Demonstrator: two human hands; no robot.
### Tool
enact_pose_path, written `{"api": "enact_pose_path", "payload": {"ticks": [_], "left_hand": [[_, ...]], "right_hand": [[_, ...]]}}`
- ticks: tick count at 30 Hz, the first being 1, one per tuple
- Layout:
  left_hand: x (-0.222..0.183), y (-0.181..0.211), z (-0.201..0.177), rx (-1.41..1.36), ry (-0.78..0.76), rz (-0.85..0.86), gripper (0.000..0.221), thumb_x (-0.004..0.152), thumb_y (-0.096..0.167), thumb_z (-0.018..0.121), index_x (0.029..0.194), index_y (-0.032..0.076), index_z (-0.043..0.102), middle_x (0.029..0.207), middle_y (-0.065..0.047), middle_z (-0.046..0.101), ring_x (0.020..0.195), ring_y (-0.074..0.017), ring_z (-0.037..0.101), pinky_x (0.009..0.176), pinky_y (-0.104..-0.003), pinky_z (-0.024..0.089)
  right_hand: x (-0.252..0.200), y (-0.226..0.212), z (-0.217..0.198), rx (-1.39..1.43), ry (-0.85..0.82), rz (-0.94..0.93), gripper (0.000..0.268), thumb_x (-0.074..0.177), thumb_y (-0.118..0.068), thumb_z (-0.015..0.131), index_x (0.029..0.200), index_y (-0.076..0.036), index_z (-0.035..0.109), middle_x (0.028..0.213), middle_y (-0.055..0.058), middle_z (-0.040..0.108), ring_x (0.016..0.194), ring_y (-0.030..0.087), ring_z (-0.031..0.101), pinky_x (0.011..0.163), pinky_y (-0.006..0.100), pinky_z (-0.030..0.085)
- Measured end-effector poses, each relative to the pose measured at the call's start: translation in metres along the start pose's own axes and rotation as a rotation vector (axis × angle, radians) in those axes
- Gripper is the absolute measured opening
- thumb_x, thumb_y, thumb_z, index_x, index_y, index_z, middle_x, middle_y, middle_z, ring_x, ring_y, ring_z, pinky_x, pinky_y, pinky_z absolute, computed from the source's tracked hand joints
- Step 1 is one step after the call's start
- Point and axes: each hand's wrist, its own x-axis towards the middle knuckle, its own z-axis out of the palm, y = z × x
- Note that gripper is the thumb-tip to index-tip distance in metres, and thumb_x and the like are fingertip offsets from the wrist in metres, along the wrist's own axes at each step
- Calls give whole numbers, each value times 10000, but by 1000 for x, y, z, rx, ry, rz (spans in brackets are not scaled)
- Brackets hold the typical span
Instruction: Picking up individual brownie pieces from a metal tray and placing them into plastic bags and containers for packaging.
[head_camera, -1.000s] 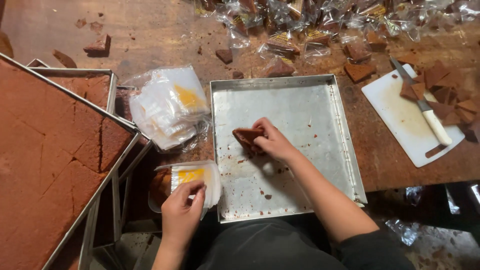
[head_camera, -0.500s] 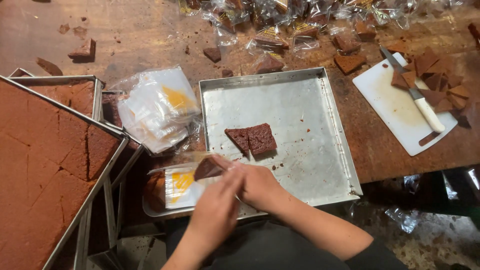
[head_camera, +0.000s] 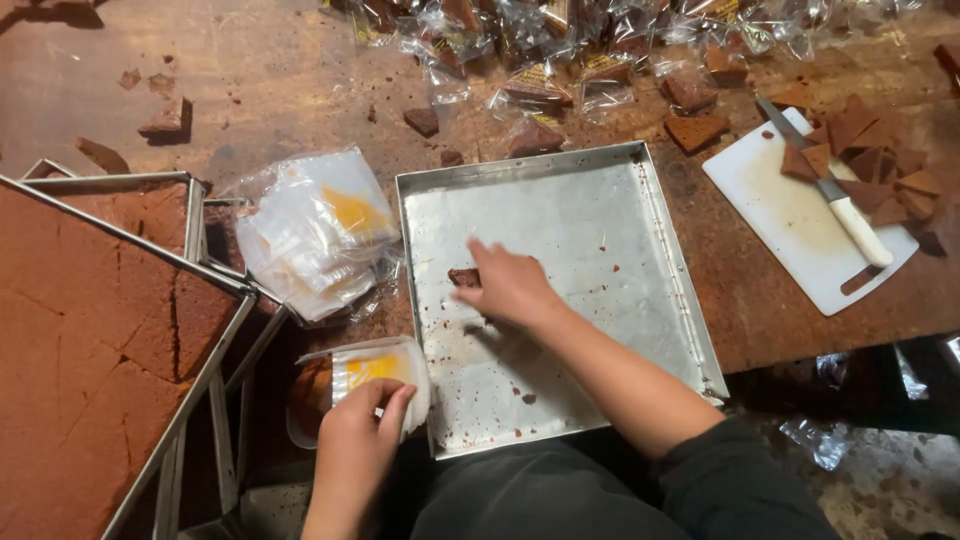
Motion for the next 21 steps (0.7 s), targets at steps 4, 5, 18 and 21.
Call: {"api": "enact_pose_path", "payload": {"ticks": [4,5,18,21], "left_hand": [[-3,-6,-5,-14,9,-15,191,873,190,692,1023,194,811,1038,58,829,941,-133,777,845,-285,563],[-4,-6,-7,-66,51,-8,136,856,157,703,951,182,796,965,58,808,871,-105,743,741,-261,545],[13,31,-1,-54,140,209,687,817,47,544,1501,99,493,1557,-82,498,1377,-270,538,1069,-446,478],[13,23,0,-58,91,287,683,770,37,565,1451,85,537,1513,-82,552,1392,-254,524,1127,-418,427]], "right_hand": [[8,19,37,-107,39,-116,461,883,-494,738,1160,-160,582,1064,109,666,870,289,672,702,439,566],[4,22,38,-52,41,-109,377,867,-403,699,1100,-147,551,1039,103,680,878,305,674,690,467,539],[-109,-20,64,477,370,-834,635,901,101,478,1514,-50,410,1450,253,528,1306,396,595,1060,415,529],[-106,-13,58,265,489,-892,667,839,89,532,1473,-115,516,1352,193,651,1147,364,680,906,431,563]]}}
